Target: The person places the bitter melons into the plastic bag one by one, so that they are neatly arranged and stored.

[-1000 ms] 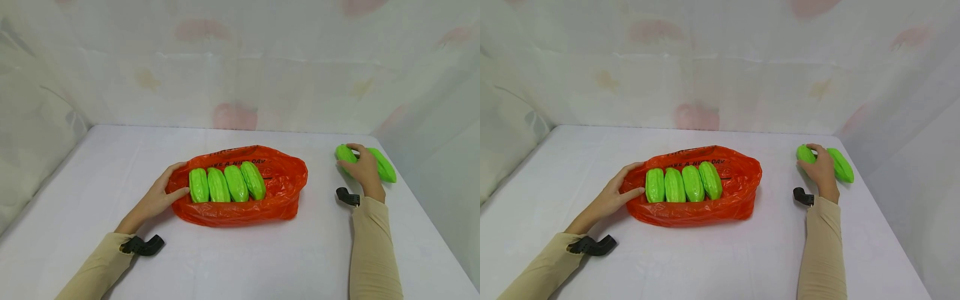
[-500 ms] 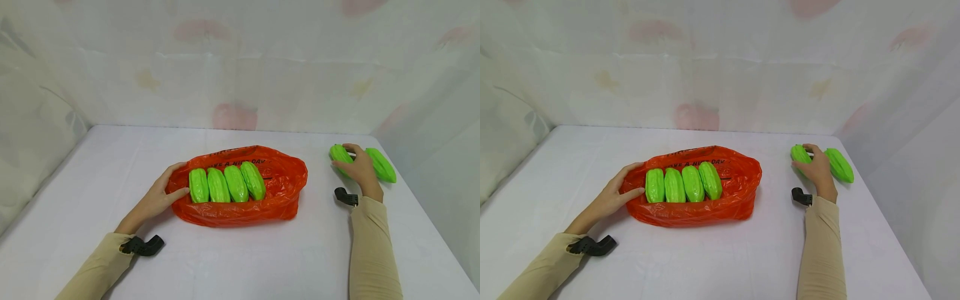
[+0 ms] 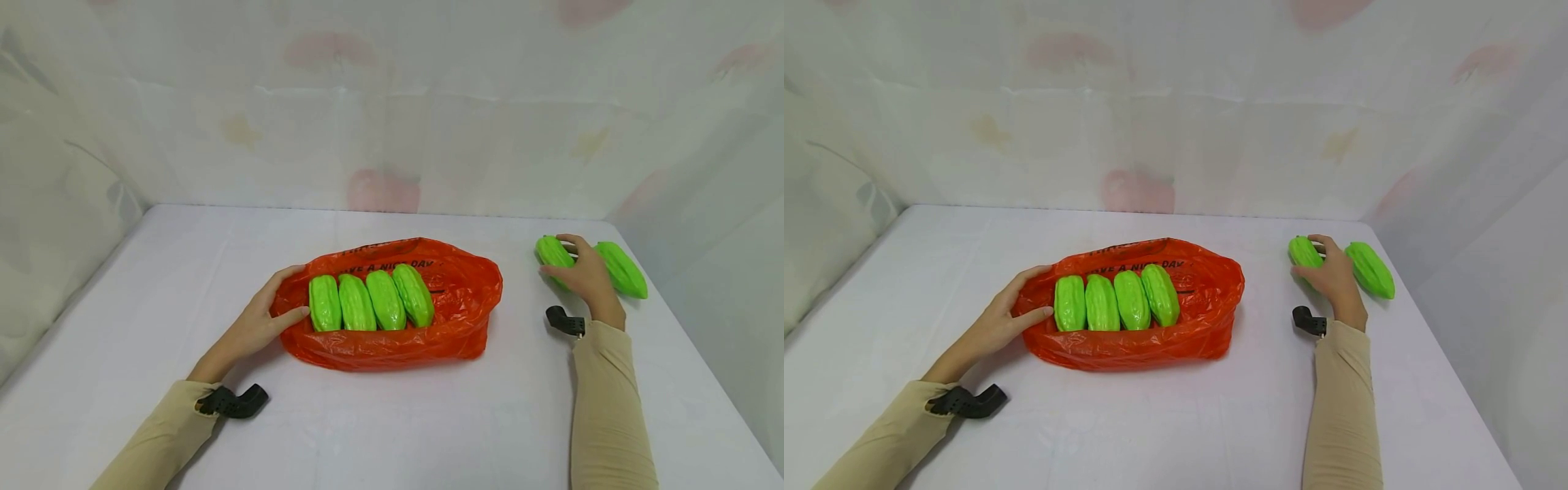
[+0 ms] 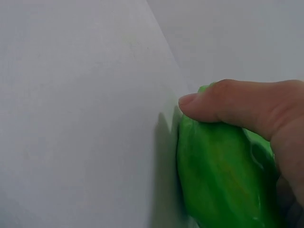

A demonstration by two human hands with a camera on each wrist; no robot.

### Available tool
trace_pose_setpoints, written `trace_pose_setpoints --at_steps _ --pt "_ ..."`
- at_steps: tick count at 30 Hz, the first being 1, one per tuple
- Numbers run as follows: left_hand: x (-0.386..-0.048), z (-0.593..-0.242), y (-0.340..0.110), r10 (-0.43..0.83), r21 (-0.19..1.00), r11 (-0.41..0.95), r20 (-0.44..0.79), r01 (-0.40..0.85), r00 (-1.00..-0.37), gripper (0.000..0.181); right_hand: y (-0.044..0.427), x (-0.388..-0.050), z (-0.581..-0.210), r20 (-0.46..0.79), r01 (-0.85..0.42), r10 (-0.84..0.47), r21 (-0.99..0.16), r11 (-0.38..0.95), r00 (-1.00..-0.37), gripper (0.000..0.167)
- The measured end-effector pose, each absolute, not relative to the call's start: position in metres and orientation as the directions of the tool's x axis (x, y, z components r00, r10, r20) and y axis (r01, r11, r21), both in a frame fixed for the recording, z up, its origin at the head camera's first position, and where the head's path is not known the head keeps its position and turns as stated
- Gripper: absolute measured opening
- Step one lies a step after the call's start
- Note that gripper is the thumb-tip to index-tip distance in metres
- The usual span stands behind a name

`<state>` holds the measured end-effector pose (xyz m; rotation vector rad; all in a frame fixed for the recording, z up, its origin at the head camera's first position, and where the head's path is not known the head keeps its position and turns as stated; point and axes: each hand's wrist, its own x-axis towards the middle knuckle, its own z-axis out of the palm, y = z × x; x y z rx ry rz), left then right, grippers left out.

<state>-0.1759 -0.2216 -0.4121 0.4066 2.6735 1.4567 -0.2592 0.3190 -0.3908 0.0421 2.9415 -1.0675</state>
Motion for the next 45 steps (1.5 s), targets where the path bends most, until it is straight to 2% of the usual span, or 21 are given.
trace_pose_setpoints --at_steps 27,45 --pt "-0.177 -0.413 -0.221 0.256 0.843 0.503 0.064 0.189 -0.965 0.068 0.297 -0.263 -0.373 0.035 -0.045 -0.029 -0.644 0.764 -0.999 0.078" --pt "-0.175 -0.410 -0.220 0.258 0.842 0.506 0.057 0.186 -0.964 0.067 0.280 -0.258 -0.352 0.050 -0.049 -0.020 -0.672 0.739 -0.999 0.082"
